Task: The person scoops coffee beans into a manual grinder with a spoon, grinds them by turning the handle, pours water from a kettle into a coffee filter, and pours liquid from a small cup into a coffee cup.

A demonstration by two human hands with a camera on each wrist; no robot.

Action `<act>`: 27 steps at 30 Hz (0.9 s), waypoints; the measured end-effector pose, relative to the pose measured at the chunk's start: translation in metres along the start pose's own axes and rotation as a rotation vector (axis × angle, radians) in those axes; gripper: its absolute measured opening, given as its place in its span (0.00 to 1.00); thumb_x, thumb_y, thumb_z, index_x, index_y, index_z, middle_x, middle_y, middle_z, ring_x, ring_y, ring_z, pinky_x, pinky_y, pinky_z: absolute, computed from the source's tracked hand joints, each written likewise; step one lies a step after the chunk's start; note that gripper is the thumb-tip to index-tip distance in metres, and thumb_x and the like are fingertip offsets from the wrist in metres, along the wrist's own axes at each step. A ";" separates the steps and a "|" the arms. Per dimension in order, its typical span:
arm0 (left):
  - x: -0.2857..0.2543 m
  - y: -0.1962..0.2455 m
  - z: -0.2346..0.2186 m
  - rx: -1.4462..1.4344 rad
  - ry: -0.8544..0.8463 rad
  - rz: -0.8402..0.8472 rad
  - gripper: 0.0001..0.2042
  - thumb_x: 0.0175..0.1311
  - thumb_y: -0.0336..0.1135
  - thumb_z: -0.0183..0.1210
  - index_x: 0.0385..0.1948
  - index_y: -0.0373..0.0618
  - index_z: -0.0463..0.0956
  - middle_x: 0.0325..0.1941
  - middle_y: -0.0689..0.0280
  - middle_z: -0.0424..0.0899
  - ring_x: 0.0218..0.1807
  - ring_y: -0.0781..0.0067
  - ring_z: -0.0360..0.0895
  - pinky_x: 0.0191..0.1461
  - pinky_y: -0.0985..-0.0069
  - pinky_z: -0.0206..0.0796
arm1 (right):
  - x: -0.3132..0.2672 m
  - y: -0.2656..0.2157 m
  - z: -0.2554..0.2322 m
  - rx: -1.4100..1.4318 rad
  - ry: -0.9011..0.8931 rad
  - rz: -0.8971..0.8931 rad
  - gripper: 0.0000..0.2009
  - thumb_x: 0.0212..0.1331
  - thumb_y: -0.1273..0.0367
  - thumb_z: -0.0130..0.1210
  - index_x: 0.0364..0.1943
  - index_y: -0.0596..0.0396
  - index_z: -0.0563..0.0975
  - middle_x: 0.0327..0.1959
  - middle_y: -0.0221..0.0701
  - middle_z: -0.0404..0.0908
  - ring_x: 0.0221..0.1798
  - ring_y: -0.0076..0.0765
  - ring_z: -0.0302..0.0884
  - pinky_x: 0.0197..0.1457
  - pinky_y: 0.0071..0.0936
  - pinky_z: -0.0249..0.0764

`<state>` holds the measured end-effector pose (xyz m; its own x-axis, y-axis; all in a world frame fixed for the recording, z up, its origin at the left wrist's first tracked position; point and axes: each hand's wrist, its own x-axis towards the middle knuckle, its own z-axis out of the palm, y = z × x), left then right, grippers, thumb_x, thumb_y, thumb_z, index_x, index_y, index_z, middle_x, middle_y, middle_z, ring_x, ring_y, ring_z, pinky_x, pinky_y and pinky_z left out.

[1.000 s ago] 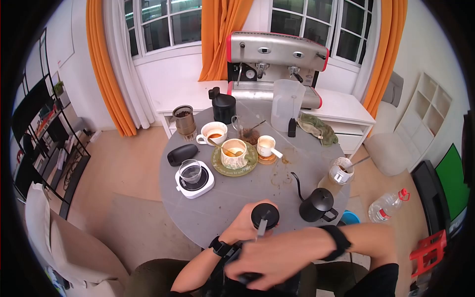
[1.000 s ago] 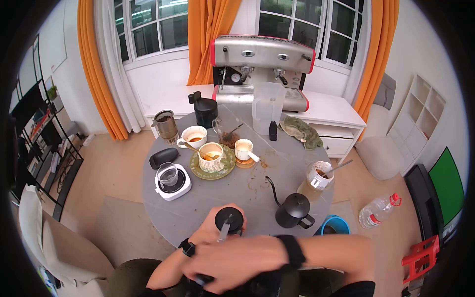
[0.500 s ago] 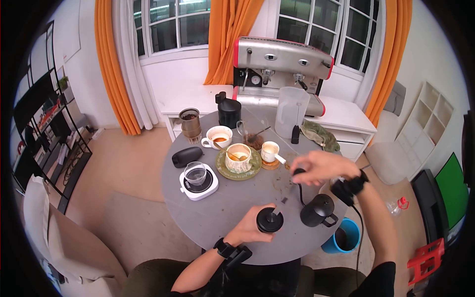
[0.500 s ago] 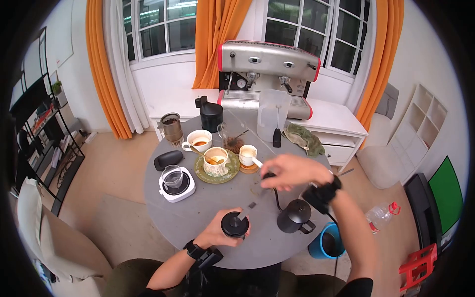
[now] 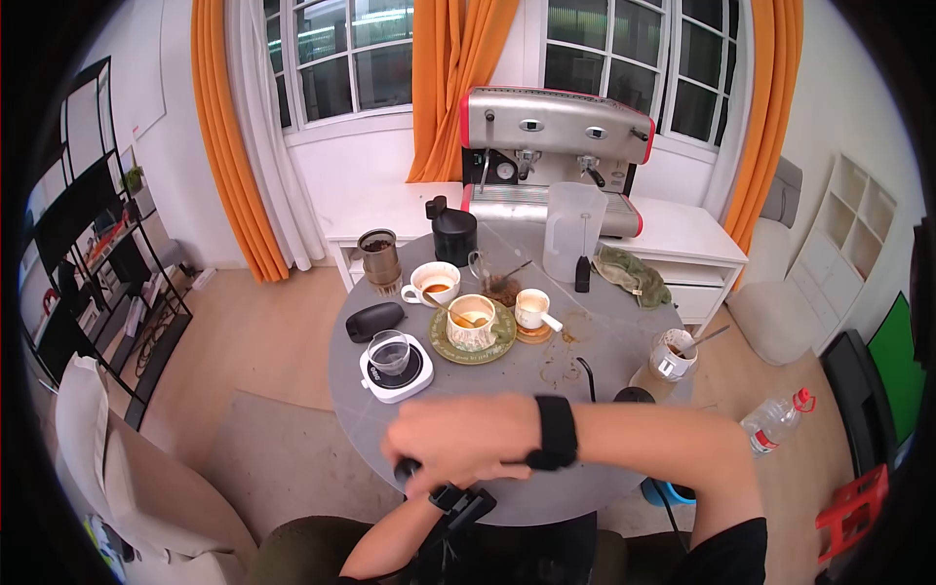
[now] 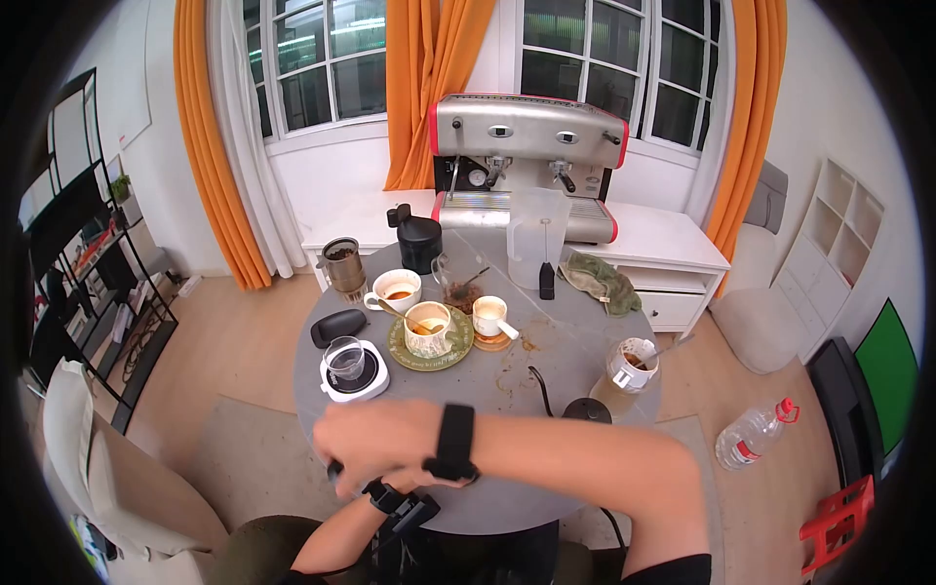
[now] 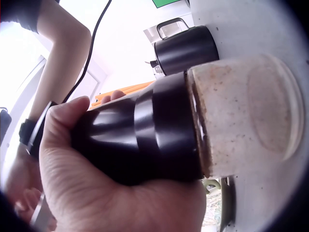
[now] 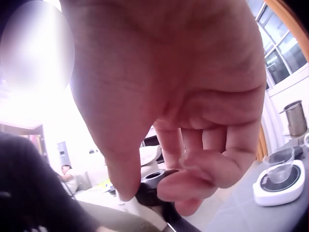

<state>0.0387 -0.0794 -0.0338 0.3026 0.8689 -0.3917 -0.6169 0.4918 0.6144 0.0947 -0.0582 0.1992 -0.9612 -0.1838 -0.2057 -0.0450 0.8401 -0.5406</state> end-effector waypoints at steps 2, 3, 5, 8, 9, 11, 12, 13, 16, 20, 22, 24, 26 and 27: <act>-0.020 0.023 0.034 0.234 -0.075 0.163 0.15 0.49 0.32 0.62 0.40 0.43 0.75 0.33 0.70 0.78 0.35 0.79 0.75 0.40 0.81 0.68 | -0.015 -0.010 0.018 -0.012 -0.114 -0.048 0.16 0.49 0.62 0.63 0.37 0.59 0.77 0.33 0.42 0.77 0.43 0.50 0.75 0.45 0.39 0.73; -0.034 0.039 0.057 0.469 -0.146 0.328 0.15 0.46 0.32 0.64 0.37 0.42 0.75 0.31 0.69 0.78 0.34 0.80 0.75 0.36 0.82 0.68 | -0.028 -0.011 0.030 -0.013 -0.108 -0.101 0.15 0.50 0.63 0.62 0.38 0.58 0.76 0.33 0.41 0.76 0.42 0.49 0.76 0.44 0.39 0.73; -0.036 0.044 0.067 0.694 -0.219 0.501 0.15 0.44 0.31 0.66 0.34 0.41 0.75 0.30 0.69 0.78 0.33 0.80 0.75 0.33 0.82 0.68 | -0.065 -0.021 0.028 0.032 -0.177 -0.093 0.13 0.52 0.64 0.61 0.38 0.57 0.75 0.33 0.40 0.76 0.40 0.49 0.76 0.41 0.40 0.72; -0.028 0.040 0.063 0.669 -0.366 0.722 0.18 0.40 0.29 0.65 0.36 0.41 0.72 0.29 0.71 0.75 0.32 0.81 0.69 0.39 0.80 0.64 | -0.121 -0.022 0.027 0.023 -0.184 0.000 0.12 0.55 0.64 0.59 0.38 0.56 0.74 0.32 0.40 0.76 0.38 0.50 0.76 0.38 0.41 0.71; -0.028 0.040 0.063 0.689 -0.352 0.724 0.18 0.37 0.28 0.64 0.35 0.41 0.72 0.29 0.71 0.75 0.32 0.81 0.70 0.39 0.80 0.64 | -0.137 -0.016 0.028 0.043 -0.196 0.089 0.13 0.54 0.64 0.60 0.38 0.56 0.75 0.31 0.40 0.77 0.37 0.49 0.76 0.38 0.40 0.71; -0.028 0.041 0.061 0.706 -0.342 0.731 0.19 0.35 0.26 0.64 0.35 0.41 0.72 0.28 0.71 0.75 0.32 0.82 0.70 0.39 0.80 0.64 | -0.164 -0.007 0.024 0.014 -0.177 0.267 0.14 0.52 0.62 0.61 0.38 0.56 0.76 0.29 0.40 0.78 0.34 0.47 0.77 0.35 0.38 0.71; -0.028 0.042 0.061 0.714 -0.350 0.711 0.18 0.35 0.25 0.63 0.35 0.41 0.72 0.29 0.70 0.78 0.33 0.81 0.72 0.40 0.80 0.66 | -0.175 -0.004 0.017 -0.034 -0.146 0.354 0.15 0.51 0.62 0.63 0.38 0.55 0.77 0.28 0.39 0.79 0.33 0.46 0.77 0.34 0.37 0.71; -0.028 0.043 0.060 0.724 -0.358 0.689 0.18 0.36 0.23 0.62 0.35 0.40 0.73 0.31 0.69 0.80 0.34 0.80 0.75 0.40 0.80 0.68 | -0.186 0.004 0.012 -0.073 -0.055 0.381 0.15 0.50 0.60 0.64 0.37 0.55 0.78 0.26 0.38 0.79 0.30 0.44 0.78 0.32 0.36 0.71; -0.031 0.043 0.063 0.692 -0.343 0.645 0.18 0.36 0.23 0.61 0.35 0.40 0.73 0.31 0.68 0.80 0.34 0.80 0.75 0.41 0.80 0.68 | -0.197 0.033 -0.007 -0.064 0.076 0.588 0.18 0.46 0.57 0.67 0.38 0.54 0.81 0.18 0.32 0.78 0.23 0.35 0.78 0.27 0.30 0.70; -0.028 0.040 0.062 0.653 -0.337 0.657 0.18 0.36 0.26 0.61 0.35 0.41 0.72 0.28 0.71 0.78 0.32 0.82 0.73 0.38 0.81 0.66 | -0.183 0.073 -0.024 -0.124 0.213 0.550 0.19 0.47 0.56 0.66 0.36 0.57 0.81 0.17 0.33 0.76 0.22 0.35 0.76 0.27 0.31 0.69; -0.027 0.039 0.057 0.702 -0.327 0.641 0.18 0.35 0.23 0.62 0.35 0.40 0.72 0.31 0.67 0.80 0.35 0.79 0.76 0.42 0.79 0.68 | -0.168 0.087 -0.033 -0.178 0.266 0.508 0.19 0.48 0.56 0.66 0.35 0.58 0.81 0.16 0.34 0.76 0.22 0.36 0.75 0.28 0.32 0.69; -0.033 0.041 0.064 0.676 -0.311 0.625 0.18 0.35 0.24 0.62 0.34 0.40 0.72 0.31 0.67 0.79 0.35 0.78 0.76 0.42 0.79 0.68 | -0.145 0.095 -0.041 -0.287 0.303 0.505 0.20 0.49 0.55 0.64 0.36 0.59 0.81 0.16 0.35 0.75 0.21 0.41 0.73 0.29 0.33 0.70; -0.035 0.041 0.066 0.652 -0.298 0.604 0.18 0.35 0.24 0.62 0.34 0.40 0.72 0.31 0.67 0.79 0.36 0.77 0.76 0.42 0.79 0.68 | -0.120 0.109 -0.045 -0.331 0.344 0.476 0.20 0.50 0.54 0.63 0.37 0.58 0.81 0.20 0.39 0.77 0.24 0.45 0.74 0.32 0.34 0.72; -0.033 0.040 0.066 0.642 -0.307 0.605 0.18 0.35 0.24 0.61 0.34 0.40 0.72 0.31 0.67 0.79 0.36 0.77 0.76 0.42 0.78 0.68 | -0.107 0.117 -0.042 -0.347 0.390 0.431 0.20 0.50 0.54 0.63 0.37 0.58 0.81 0.23 0.41 0.78 0.27 0.47 0.75 0.35 0.35 0.72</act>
<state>0.0512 -0.0848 0.0490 0.2958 0.9191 0.2603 -0.2404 -0.1921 0.9515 0.1808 0.0817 0.1922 -0.9377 0.3473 0.0005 0.3422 0.9242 -0.1695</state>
